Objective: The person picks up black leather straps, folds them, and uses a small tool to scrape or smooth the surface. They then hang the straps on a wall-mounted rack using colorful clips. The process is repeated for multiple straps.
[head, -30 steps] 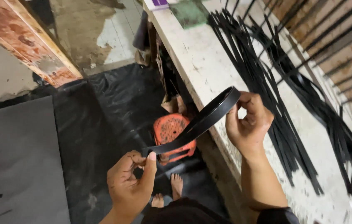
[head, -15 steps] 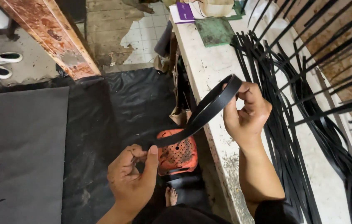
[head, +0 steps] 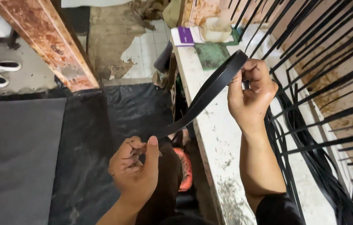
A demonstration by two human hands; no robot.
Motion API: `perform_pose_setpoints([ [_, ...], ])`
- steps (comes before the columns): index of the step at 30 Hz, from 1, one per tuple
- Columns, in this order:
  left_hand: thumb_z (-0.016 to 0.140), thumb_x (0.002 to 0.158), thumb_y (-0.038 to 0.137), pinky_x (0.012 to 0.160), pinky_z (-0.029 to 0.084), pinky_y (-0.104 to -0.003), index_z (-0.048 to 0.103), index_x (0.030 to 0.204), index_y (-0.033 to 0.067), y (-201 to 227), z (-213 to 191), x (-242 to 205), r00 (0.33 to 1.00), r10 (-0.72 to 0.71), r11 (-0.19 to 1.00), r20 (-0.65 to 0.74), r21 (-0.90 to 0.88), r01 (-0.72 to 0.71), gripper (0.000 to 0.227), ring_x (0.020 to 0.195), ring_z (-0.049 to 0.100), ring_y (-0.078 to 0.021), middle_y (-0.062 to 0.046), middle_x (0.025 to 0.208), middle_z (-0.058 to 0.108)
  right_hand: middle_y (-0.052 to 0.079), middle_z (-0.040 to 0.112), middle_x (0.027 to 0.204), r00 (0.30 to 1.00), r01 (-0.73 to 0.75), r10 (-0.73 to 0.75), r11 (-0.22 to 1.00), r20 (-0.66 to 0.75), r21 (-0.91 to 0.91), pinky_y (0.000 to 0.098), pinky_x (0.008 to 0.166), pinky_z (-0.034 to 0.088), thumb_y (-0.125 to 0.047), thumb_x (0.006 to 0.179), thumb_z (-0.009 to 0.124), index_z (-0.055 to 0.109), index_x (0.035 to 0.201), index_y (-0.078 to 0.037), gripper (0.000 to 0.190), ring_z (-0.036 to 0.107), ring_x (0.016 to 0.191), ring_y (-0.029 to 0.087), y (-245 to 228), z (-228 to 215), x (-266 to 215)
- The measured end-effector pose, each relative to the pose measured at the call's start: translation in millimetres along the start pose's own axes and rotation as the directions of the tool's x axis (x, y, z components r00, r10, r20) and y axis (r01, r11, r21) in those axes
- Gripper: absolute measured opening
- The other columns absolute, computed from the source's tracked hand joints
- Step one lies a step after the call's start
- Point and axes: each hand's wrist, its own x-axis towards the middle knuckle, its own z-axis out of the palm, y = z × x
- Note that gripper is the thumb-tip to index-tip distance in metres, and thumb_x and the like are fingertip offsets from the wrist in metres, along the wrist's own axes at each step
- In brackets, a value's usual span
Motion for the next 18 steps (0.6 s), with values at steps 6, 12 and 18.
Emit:
perform_pose_setpoints([
  [6,0.068,0.096,0.012,0.051,0.047,-0.022,0.05,0.071,0.0081,-29,29,22,1.0,0.009,0.991,-0.003,-0.134,-0.01,0.032,0.053,0.061,-0.0091,-0.003,0.061,0.059,0.001,0.043,0.075,1.0,0.005,-0.004,0.995,-0.016,0.096,0.0263,0.065,0.028,-0.003,0.11,0.057,0.051,0.097,-0.001,0.015,0.033,0.068,0.009,11,23,16],
  [12,0.07,0.096,0.013,0.053,0.048,-0.023,0.051,0.078,0.0042,-73,60,37,0.999,-0.011,0.981,-0.048,-0.192,0.001,0.027,0.056,0.062,-0.0083,-0.005,0.066,0.061,0.002,0.041,0.075,0.997,0.066,-0.058,0.98,-0.048,0.187,0.0271,0.061,0.026,-0.007,0.112,0.057,0.053,0.098,0.0,0.016,0.032,0.066,0.01,47,52,24],
  [18,0.069,0.098,0.027,0.062,0.053,-0.023,0.064,0.078,0.0027,-28,92,143,0.984,-0.166,0.981,-0.058,0.096,0.171,0.032,0.058,0.069,-0.0086,-0.005,0.062,0.072,0.01,0.051,0.081,0.991,0.082,-0.107,0.962,0.085,0.259,0.0273,0.065,0.043,-0.003,0.11,0.052,0.049,0.095,0.002,0.016,0.056,0.069,0.015,33,70,158],
])
